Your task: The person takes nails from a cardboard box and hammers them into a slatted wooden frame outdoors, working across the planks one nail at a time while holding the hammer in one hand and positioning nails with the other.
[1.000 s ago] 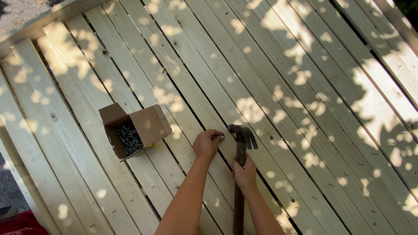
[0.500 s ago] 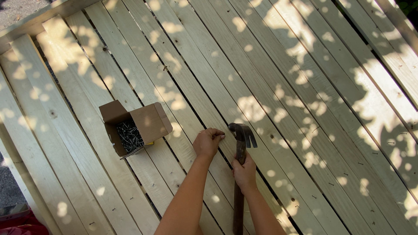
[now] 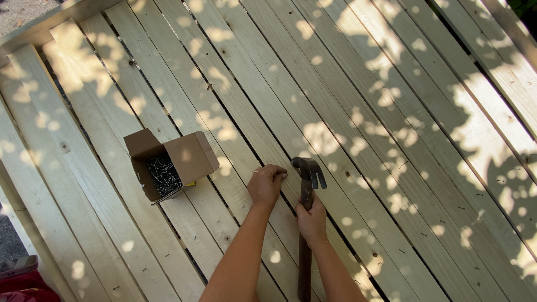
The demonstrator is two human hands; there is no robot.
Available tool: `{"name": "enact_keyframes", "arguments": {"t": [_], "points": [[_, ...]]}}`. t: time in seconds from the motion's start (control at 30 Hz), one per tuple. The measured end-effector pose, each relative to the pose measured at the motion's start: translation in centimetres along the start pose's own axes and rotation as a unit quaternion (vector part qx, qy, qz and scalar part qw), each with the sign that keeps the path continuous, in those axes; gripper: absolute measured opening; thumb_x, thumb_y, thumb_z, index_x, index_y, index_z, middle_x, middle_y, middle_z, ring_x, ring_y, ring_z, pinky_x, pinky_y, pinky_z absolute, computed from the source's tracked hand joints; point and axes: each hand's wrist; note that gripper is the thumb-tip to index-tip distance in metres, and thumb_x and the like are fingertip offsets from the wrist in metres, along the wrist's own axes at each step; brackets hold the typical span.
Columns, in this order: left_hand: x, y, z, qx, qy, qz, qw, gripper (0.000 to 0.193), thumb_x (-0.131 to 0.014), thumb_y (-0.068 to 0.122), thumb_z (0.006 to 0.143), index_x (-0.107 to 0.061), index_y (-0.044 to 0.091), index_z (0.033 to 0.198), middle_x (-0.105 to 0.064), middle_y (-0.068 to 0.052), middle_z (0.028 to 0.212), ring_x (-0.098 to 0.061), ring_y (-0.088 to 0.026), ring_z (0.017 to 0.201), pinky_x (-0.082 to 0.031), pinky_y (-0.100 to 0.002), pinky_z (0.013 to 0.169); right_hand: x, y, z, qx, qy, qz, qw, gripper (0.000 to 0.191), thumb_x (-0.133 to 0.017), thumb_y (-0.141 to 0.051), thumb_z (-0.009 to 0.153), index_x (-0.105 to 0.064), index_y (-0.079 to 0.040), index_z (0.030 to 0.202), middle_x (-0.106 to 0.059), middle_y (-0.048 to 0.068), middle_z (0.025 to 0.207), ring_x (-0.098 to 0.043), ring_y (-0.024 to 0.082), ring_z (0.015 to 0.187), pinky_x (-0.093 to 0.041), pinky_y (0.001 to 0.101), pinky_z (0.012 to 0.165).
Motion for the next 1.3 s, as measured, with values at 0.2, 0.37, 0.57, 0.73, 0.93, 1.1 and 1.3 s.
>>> {"name": "enact_keyframes", "arguments": {"t": [0.2,0.37,0.57,0.73,0.93,1.1,1.3], "points": [[-0.9,-1.0,-0.5,-0.094,0.058,-0.008,0.994,0.005,-0.079,0.018,0.082,-0.079,0.015,0.086,-0.076,0.002,0.089,-0.068,-0.022,0.086,-0.054,-0.037,0.074,0.1,0.3,0.1,0.013,0.008,-0.022,1.000,0.010,-0.058,0.000,0.083,-0.058,-0.003,0.093,-0.056,0.004,0.067,-0.053,0.014,0.052,-0.044,0.0310,0.048],[-1.7,-1.8,-0.9,-0.124,0.083,-0.030,0.988,0.005,-0.078,0.014,0.081,-0.077,0.012,0.085,-0.076,-0.003,0.085,-0.069,-0.025,0.087,-0.051,-0.040,0.076,0.0,0.5,0.2,0.013,0.004,-0.011,1.000,0.010,-0.058,0.000,0.083,-0.058,-0.003,0.093,-0.056,0.004,0.068,-0.053,0.013,0.052,-0.044,0.0313,0.048],[-2.5,-1.9,-1.0,-0.123,0.085,-0.027,0.988,0.003,-0.075,0.011,0.085,-0.073,0.012,0.088,-0.075,-0.003,0.082,-0.068,-0.025,0.086,-0.046,-0.039,0.078,0.0,0.6,0.2,0.014,0.000,-0.009,1.000,0.009,-0.058,0.000,0.084,-0.057,-0.003,0.092,-0.055,0.005,0.067,-0.052,0.014,0.051,-0.044,0.0320,0.048],[-2.4,-1.8,-0.9,-0.129,0.066,0.007,0.989,0.003,-0.074,0.012,0.087,-0.072,0.014,0.088,-0.075,-0.001,0.084,-0.068,-0.022,0.085,-0.045,-0.038,0.077,0.0,0.3,0.3,0.000,-0.003,-0.032,0.999,0.008,-0.058,0.000,0.084,-0.057,-0.003,0.092,-0.055,0.005,0.067,-0.053,0.014,0.051,-0.046,0.0325,0.049],[-2.8,-2.1,-1.1,-0.186,0.085,0.032,0.978,0.004,-0.074,0.010,0.085,-0.071,0.013,0.087,-0.074,-0.002,0.085,-0.068,-0.024,0.086,-0.047,-0.038,0.077,0.0,0.1,0.1,-0.003,0.003,-0.035,0.999,0.010,-0.059,-0.001,0.084,-0.058,-0.005,0.093,-0.058,0.006,0.066,-0.055,0.014,0.052,-0.046,0.0316,0.050],[-3.1,-2.4,-0.8,-0.175,0.075,0.020,0.981,0.037,-0.075,0.011,0.084,-0.061,0.013,0.119,-0.075,0.000,0.084,-0.070,-0.023,0.082,-0.049,-0.038,0.077,0.0,-0.6,-0.1,-0.033,-0.025,-0.017,0.999,0.013,-0.061,-0.003,0.086,-0.056,-0.005,0.098,-0.056,0.004,0.067,-0.055,0.015,0.049,-0.047,0.0321,0.047],[-3.5,-2.1,-0.6,-0.131,0.044,0.016,0.990,0.073,-0.077,0.012,0.080,-0.043,0.014,0.144,-0.076,0.002,0.081,-0.071,-0.023,0.072,-0.054,-0.036,0.067,0.6,-1.6,-1.9,-0.037,-0.031,0.006,0.999,0.013,-0.064,-0.012,0.093,-0.062,-0.005,0.104,-0.056,0.005,0.063,-0.051,0.014,0.045,-0.040,0.0310,0.044]]}}
Point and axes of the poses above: each hand's wrist, its own z-axis towards the middle knuckle, its own x-axis out of the back of the hand, y = z × x
